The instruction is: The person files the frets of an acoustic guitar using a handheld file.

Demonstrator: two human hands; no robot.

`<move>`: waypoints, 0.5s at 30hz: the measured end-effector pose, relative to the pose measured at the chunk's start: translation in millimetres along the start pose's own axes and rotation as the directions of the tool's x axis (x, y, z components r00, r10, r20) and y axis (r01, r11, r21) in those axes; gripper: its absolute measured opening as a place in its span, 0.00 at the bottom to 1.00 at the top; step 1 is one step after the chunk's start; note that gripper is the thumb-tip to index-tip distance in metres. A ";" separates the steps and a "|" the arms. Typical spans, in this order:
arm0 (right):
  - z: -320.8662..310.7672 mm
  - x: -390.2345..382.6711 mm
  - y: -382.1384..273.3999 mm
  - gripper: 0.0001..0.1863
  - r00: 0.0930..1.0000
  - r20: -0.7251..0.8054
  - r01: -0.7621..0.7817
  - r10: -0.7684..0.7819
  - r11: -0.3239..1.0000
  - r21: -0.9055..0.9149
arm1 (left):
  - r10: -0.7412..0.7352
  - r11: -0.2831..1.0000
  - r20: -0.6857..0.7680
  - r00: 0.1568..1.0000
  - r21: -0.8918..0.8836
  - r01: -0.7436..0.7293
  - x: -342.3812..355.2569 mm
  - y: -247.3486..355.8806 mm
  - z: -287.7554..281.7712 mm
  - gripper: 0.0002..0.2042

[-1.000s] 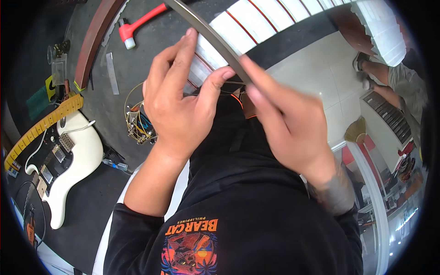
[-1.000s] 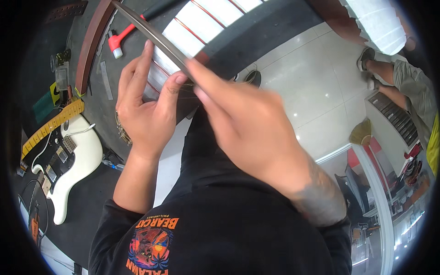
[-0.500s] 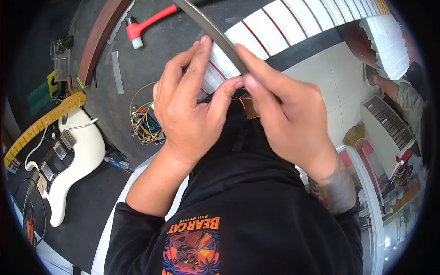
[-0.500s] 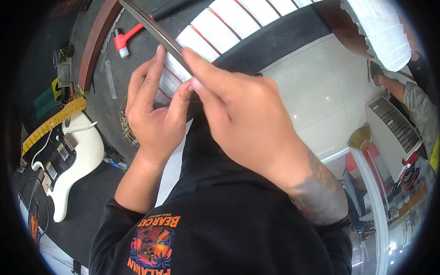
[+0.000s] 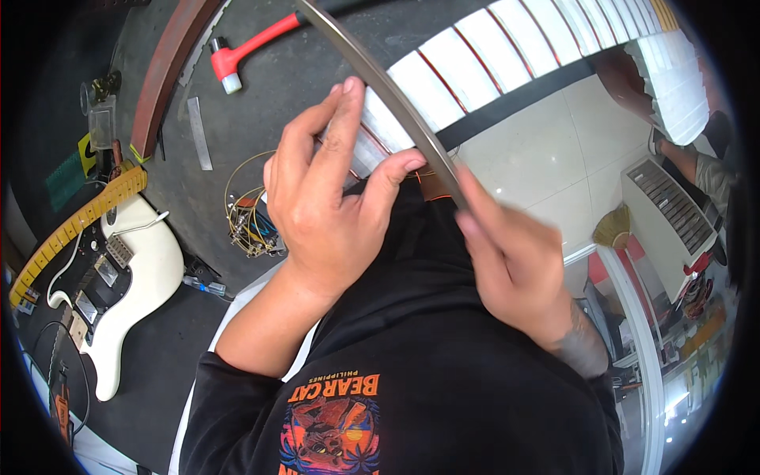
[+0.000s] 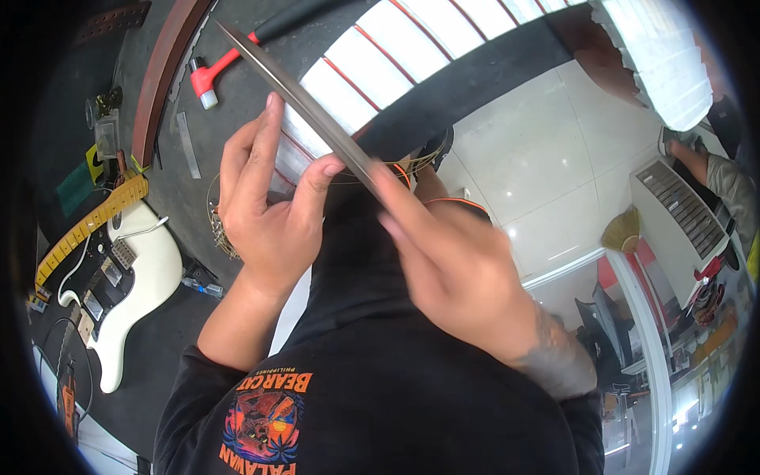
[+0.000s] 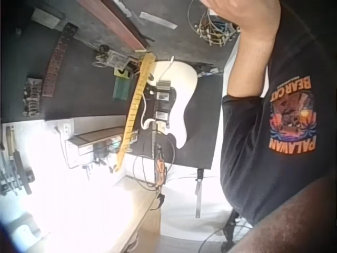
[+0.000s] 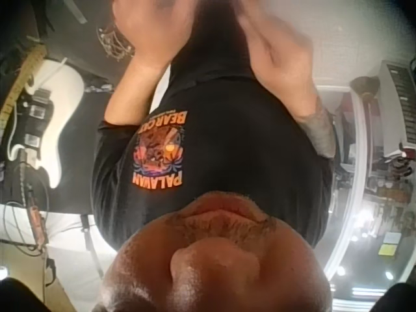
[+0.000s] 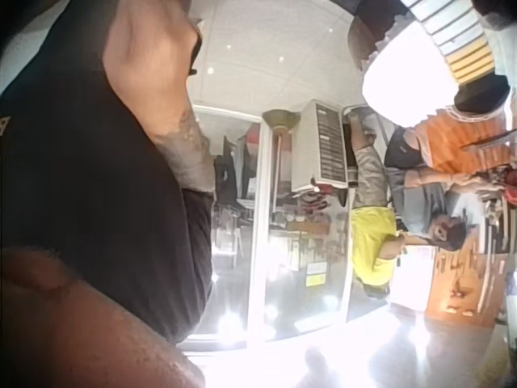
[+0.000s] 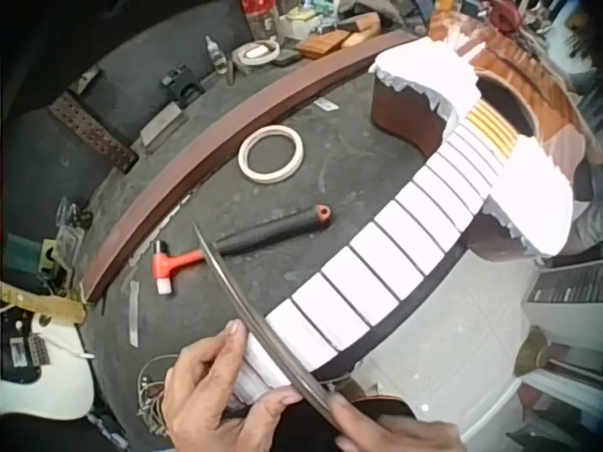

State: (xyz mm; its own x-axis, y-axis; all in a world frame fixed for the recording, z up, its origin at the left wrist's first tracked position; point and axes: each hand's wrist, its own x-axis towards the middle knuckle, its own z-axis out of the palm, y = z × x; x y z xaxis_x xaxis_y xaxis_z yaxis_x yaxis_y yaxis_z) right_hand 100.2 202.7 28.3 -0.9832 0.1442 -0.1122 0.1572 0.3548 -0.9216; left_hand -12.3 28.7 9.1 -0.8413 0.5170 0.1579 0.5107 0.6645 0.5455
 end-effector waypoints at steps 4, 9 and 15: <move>16.0 55.8 -9.7 0.23 1.000 -0.028 -0.007 0.009 0.998 0.059 | -0.002 0.999 -0.030 1.000 0.045 0.003 -0.9 -3.6 3.9 0.35; -4.4 -2.7 -0.9 0.28 1.000 -0.001 0.009 -0.009 1.000 0.004 | -0.017 0.999 -0.006 1.000 0.028 0.017 0.8 1.7 -2.1 0.32; -21.2 -79.2 13.2 0.30 0.998 0.009 -0.059 0.060 0.997 -0.045 | 0.013 1.000 -0.010 1.000 0.019 -0.013 0.3 1.1 -1.7 0.32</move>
State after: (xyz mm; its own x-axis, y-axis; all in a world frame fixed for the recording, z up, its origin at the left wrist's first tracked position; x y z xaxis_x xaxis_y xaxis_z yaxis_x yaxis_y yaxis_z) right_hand 182.1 215.5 32.9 -0.9728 0.1565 -0.1706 0.2192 0.3866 -0.8958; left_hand -12.3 28.6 11.1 -0.8362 0.5204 0.1730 0.5248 0.6679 0.5277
